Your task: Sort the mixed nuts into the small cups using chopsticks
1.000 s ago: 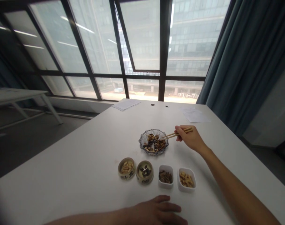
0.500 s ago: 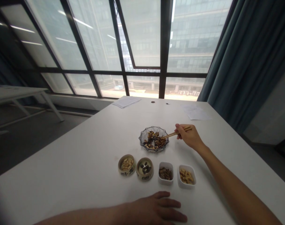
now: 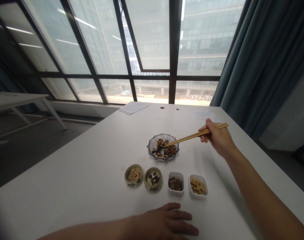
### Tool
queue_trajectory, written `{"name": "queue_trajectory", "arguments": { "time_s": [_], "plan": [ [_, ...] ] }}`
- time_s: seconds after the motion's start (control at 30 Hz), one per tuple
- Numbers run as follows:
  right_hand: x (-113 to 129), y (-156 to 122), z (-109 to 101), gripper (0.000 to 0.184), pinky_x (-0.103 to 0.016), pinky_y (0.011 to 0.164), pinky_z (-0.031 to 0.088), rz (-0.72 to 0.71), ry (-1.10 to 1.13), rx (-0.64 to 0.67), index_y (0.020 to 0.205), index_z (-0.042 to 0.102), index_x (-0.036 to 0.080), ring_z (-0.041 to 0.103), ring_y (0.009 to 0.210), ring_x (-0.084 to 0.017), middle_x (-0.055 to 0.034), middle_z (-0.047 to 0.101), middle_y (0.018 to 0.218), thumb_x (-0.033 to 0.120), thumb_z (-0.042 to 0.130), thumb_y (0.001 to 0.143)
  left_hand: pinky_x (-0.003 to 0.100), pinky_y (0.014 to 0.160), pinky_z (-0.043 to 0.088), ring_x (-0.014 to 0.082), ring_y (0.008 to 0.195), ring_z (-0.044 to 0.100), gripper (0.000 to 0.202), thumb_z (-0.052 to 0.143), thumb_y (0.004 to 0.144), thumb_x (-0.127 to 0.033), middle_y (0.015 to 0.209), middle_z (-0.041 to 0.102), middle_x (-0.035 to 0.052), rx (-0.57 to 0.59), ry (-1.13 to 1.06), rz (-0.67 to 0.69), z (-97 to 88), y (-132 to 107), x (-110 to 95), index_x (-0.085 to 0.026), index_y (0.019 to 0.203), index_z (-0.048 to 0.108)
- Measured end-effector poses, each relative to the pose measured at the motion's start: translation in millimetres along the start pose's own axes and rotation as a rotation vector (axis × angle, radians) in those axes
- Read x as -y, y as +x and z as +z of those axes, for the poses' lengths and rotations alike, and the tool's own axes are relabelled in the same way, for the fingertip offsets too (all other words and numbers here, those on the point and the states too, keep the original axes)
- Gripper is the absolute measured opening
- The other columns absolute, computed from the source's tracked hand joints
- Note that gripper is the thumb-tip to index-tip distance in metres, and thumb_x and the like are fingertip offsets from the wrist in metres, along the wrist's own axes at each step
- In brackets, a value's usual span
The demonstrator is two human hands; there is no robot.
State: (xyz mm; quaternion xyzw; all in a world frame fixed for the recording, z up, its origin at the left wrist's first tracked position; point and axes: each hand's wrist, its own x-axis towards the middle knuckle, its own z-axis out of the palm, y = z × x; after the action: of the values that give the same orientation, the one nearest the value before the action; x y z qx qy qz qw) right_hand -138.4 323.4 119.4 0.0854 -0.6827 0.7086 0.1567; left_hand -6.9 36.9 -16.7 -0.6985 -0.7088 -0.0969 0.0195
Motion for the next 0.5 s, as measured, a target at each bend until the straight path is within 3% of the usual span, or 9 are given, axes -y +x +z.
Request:
{"name": "queue_trajectory", "arguments": {
  "time_s": [0.17,0.5],
  "plan": [
    [14,-3,-17,0.050,-0.029,0.038,0.040,0.085,-0.010,0.074,0.064,0.073,0.022,0.049,0.038,-0.015,-0.0027,0.056,0.044,0.069,0.074,0.082,0.043,0.125,0.039,0.0218,0.154,0.037,0.042,0.037,0.112,-0.033,0.162,0.047,-0.0044,0.003,-0.036,-0.013,-9.8,0,-3,-0.026,0.147,0.060],
    [5,-3,-28,0.054,-0.025,0.031,0.030,0.227,0.016,0.250,0.059,0.070,0.020,0.043,0.034,-0.011,-0.0056,0.064,0.056,0.070,0.081,0.074,0.044,0.128,0.032,0.0227,0.155,0.036,0.043,0.034,0.113,-0.032,0.163,0.046,-0.0029,0.035,-0.115,-0.035,-12.3,1,-4,-0.026,0.148,0.058]
  ]
}}
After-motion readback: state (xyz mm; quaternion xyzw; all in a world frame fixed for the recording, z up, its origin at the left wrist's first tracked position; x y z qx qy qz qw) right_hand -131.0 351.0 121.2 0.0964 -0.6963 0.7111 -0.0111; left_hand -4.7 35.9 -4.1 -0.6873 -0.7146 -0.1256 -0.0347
